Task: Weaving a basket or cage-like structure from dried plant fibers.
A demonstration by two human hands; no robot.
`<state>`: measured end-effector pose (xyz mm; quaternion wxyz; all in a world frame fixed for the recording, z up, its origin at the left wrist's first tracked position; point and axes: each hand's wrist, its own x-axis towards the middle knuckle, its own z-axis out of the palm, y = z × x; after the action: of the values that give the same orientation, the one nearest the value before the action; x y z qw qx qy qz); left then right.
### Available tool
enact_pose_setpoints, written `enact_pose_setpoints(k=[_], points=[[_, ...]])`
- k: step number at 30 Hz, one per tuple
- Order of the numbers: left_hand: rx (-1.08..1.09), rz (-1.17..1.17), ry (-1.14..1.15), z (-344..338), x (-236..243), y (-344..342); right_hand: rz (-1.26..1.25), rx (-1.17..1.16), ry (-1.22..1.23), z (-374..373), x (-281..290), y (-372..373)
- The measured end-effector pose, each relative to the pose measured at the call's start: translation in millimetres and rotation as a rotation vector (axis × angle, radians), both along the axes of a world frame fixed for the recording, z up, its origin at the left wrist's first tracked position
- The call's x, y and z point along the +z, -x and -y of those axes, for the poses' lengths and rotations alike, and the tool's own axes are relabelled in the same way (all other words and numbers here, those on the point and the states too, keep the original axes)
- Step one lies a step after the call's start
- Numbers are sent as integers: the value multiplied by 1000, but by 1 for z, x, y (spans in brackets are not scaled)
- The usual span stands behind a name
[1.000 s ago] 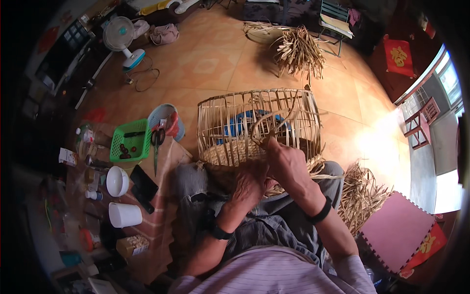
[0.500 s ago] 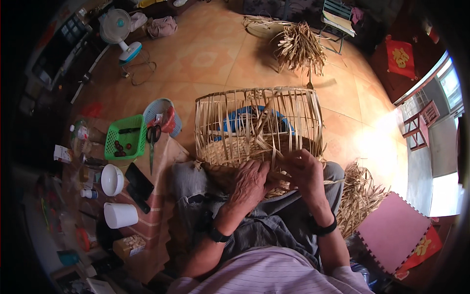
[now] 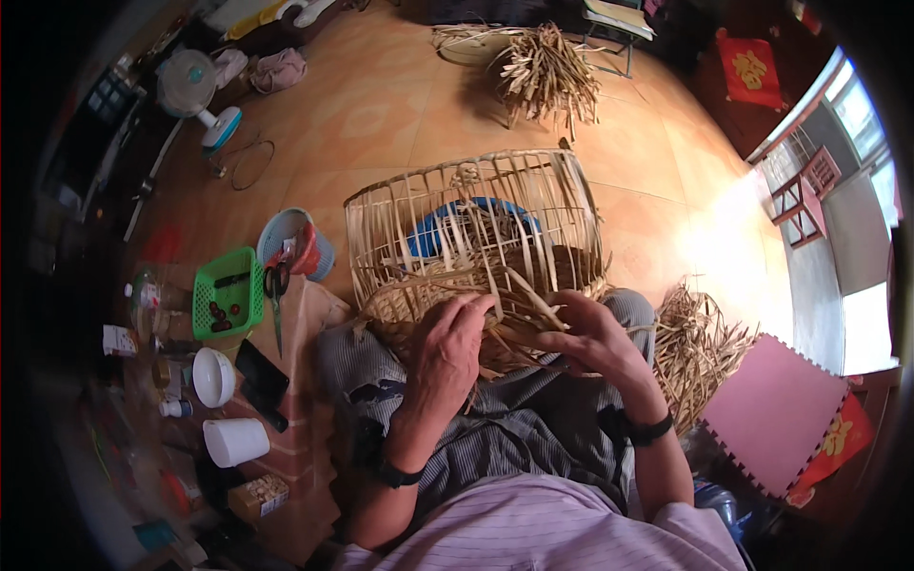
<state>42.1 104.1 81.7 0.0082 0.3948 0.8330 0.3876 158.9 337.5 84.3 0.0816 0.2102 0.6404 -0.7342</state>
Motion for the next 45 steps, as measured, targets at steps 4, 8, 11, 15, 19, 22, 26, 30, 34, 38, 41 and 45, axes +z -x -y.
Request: enact_pose_setpoints(k=[4, 8, 11, 15, 19, 22, 26, 30, 34, 38, 41, 45], points=[[-29, 114, -79, -22, -25, 1, -216, 170, -350, 7, -9, 18], [17, 144, -103, -20, -46, 2, -176, -398, 366, -18, -24, 0], [35, 277, -152, -19, -56, 8, 18, -466, 332, -13, -30, -18], [57, 353, -116, -15, -60, 16, -18, 194, 19, 17, -38, -39], [10, 292, -125, -7, -64, 19, -253, 126, 306, 1, -41, -77], [17, 353, -147, -4, -69, 24, -605, -99, 326, -36, -48, -108], [30, 333, -129, -1, -74, 28, -526, -342, 303, -104, -85, -169], [50, 339, -128, 5, -80, 30, -279, -858, 180, -179, -152, -261], [46, 389, -131, 11, -84, 38, 228, -1047, -163, -218, -232, -356], [61, 429, -114, 14, -84, 40, 638, -1034, -352, -221, -311, -404], [76, 451, -119, 14, -81, 39, 770, -874, -538, -215, -358, -408], [80, 457, -103, 12, -74, 39, 880, -532, -1011, -211, -390, -387]])
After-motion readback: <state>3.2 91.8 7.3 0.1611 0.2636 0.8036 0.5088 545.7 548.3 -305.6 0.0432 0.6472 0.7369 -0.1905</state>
